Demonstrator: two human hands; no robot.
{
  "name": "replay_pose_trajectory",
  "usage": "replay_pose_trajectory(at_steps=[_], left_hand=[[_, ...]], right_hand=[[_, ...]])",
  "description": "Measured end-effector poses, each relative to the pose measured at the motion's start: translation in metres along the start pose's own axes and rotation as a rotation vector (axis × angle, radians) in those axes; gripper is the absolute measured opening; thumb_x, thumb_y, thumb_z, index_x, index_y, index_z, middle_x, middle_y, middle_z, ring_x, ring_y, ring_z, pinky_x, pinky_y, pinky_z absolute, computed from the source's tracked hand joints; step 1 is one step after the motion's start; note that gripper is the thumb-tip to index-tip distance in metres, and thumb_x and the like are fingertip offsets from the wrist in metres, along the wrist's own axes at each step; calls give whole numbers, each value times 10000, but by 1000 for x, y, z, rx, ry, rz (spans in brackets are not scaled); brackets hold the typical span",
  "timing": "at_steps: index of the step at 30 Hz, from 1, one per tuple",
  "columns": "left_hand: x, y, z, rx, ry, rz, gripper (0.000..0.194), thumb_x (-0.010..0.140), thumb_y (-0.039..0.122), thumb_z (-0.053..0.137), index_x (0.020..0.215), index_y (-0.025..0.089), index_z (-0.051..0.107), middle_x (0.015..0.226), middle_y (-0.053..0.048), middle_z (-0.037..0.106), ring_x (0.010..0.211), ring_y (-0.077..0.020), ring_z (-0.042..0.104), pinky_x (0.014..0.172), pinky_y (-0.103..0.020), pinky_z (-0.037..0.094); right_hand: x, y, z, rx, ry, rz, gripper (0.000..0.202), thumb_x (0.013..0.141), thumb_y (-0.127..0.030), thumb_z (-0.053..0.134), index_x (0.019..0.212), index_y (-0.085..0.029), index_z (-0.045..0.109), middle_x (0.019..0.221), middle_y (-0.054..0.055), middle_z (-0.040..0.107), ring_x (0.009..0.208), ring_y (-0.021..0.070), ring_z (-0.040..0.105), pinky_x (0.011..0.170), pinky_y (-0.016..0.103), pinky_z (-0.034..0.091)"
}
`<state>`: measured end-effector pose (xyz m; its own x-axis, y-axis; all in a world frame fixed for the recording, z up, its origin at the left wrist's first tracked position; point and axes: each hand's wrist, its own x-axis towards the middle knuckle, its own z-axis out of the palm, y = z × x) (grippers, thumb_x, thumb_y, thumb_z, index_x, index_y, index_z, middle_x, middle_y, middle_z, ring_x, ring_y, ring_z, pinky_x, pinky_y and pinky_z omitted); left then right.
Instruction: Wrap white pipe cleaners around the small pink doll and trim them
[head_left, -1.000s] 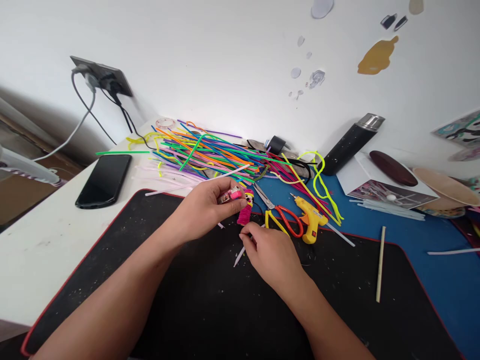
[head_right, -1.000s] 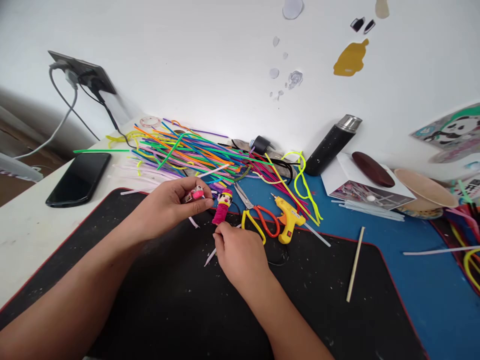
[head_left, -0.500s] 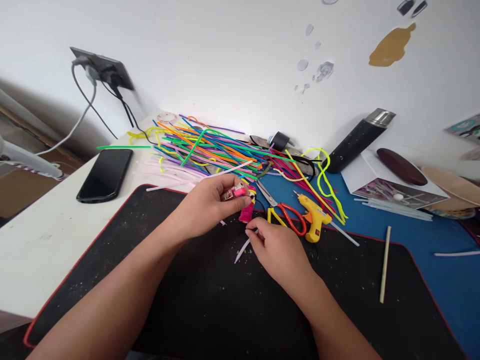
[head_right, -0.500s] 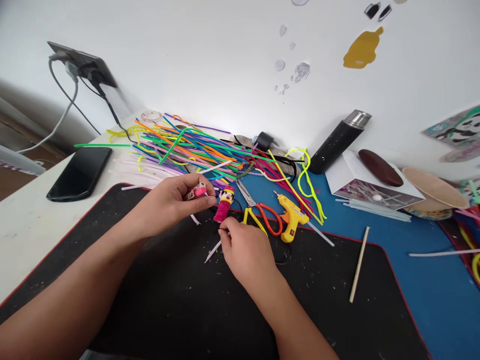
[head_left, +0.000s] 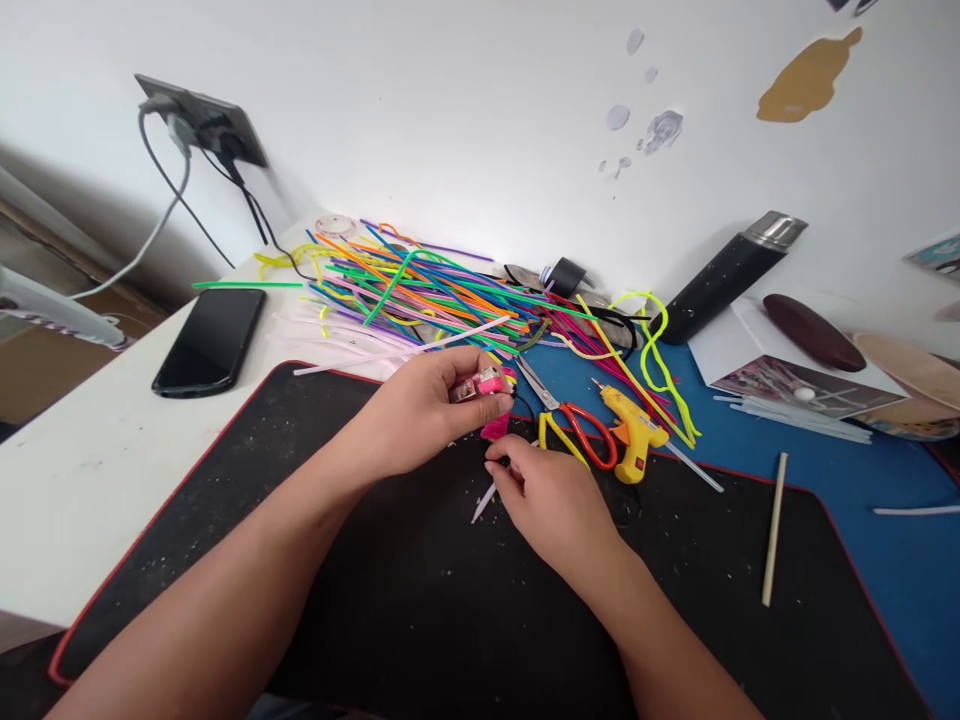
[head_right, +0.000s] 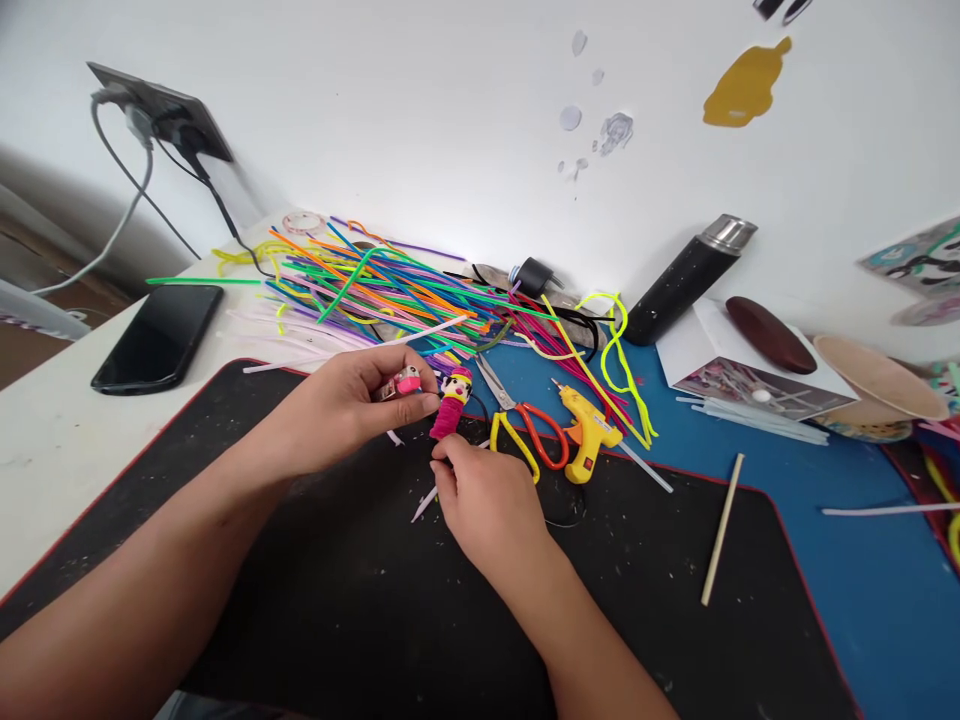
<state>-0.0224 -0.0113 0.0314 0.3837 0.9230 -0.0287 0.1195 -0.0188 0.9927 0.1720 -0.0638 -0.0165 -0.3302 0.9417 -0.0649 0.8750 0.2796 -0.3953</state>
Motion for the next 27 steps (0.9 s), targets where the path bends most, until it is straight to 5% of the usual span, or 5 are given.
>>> replay_pose_trajectory(at_steps=[27], left_hand=[[-2, -3, 1, 32, -19, -2, 197, 882, 362, 751, 866, 187, 662, 708, 56, 524, 656, -129, 452, 620, -243, 366]], right_hand=[[0, 1, -3, -84, -40, -45, 97, 1010, -206, 662, 1055, -236, 742, 758, -3, 803, 664, 220, 757, 578, 307, 303]])
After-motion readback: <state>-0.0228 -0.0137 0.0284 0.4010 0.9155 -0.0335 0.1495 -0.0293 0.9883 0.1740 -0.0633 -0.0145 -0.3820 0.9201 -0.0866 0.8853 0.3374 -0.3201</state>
